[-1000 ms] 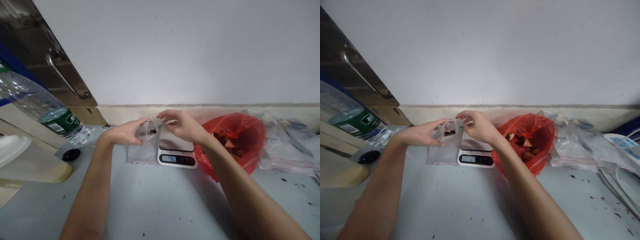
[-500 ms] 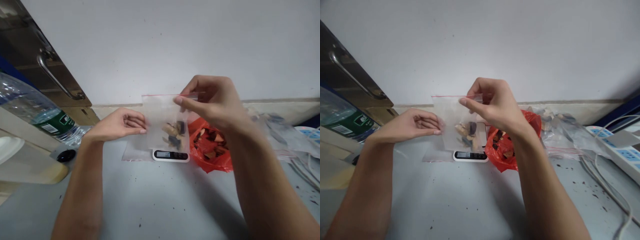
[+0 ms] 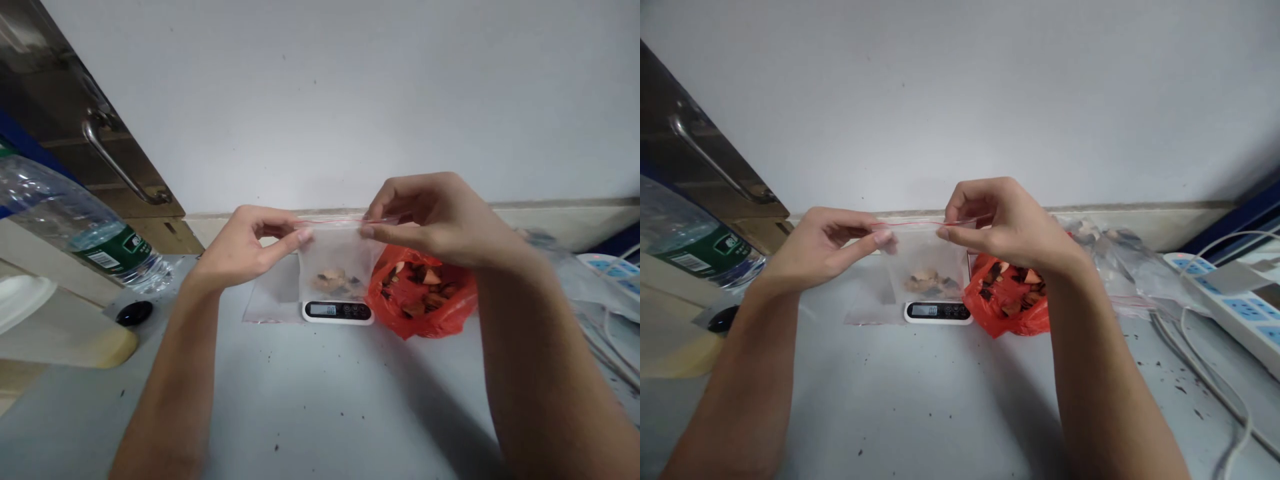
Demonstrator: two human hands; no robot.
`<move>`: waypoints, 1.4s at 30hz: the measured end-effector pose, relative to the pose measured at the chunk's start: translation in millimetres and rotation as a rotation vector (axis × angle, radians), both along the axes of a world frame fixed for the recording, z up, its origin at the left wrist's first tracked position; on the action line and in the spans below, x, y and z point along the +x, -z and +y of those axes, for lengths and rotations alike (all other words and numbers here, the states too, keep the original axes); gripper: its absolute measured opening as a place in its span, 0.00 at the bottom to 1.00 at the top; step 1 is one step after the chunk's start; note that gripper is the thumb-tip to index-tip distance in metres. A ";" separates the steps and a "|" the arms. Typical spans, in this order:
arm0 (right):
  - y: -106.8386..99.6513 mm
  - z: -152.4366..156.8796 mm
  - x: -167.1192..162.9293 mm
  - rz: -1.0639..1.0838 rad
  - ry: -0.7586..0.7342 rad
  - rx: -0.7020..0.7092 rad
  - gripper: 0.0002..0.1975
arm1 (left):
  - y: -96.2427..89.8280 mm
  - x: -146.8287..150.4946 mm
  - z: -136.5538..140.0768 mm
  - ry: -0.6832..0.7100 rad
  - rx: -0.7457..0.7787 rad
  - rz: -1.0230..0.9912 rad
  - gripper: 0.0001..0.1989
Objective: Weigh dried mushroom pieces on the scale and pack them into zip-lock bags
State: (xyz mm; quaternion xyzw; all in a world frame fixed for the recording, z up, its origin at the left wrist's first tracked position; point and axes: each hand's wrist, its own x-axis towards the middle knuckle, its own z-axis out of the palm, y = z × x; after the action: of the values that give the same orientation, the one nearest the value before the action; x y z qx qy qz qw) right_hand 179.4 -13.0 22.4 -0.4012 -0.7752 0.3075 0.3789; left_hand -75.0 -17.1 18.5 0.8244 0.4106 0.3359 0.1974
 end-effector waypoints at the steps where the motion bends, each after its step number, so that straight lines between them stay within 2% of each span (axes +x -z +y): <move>1: -0.2 -0.2 0.6 -0.012 0.003 0.001 0.16 | -0.8 0.1 -0.7 -0.002 0.008 0.019 0.13; 8: 2.8 5.1 2.2 -0.054 0.027 0.026 0.13 | -3.0 -0.2 -1.1 -0.015 -0.003 0.008 0.13; 12: 2.6 4.6 -4.1 -0.021 0.024 0.121 0.10 | -4.0 0.0 -2.0 -0.090 0.096 0.063 0.13; 15: 1.4 1.4 -14.2 -0.067 0.015 0.167 0.09 | -4.3 2.5 -2.6 -0.084 0.138 0.130 0.14; 18: 2.1 0.6 -25.3 -0.118 -0.049 0.147 0.12 | -3.2 5.9 -1.6 -0.038 0.121 0.154 0.14; 22: 5.8 3.9 -33.4 -0.079 -0.108 0.098 0.17 | -1.1 7.9 0.2 0.009 0.123 0.199 0.16; 25: 8.9 6.2 -34.8 -0.055 -0.133 0.085 0.15 | 0.1 8.8 0.0 0.020 0.151 0.182 0.15; 31: 16.5 9.4 -39.4 -0.041 -0.118 0.178 0.07 | 3.2 11.0 0.8 0.013 0.233 0.119 0.10; 37: 17.1 11.7 -35.5 -0.030 -0.107 0.082 0.10 | -0.2 4.0 0.6 -0.002 0.283 0.154 0.11; 42: 16.2 11.9 -32.0 -0.045 -0.129 0.114 0.09 | -0.2 3.7 -0.1 -0.017 0.263 0.155 0.10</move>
State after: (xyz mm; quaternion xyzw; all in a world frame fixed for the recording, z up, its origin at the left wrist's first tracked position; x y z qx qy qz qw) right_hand 147.4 -1.1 6.2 -0.3351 -0.8240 0.2773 0.3630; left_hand -71.3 -17.2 18.7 0.8630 0.3843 0.3237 0.0527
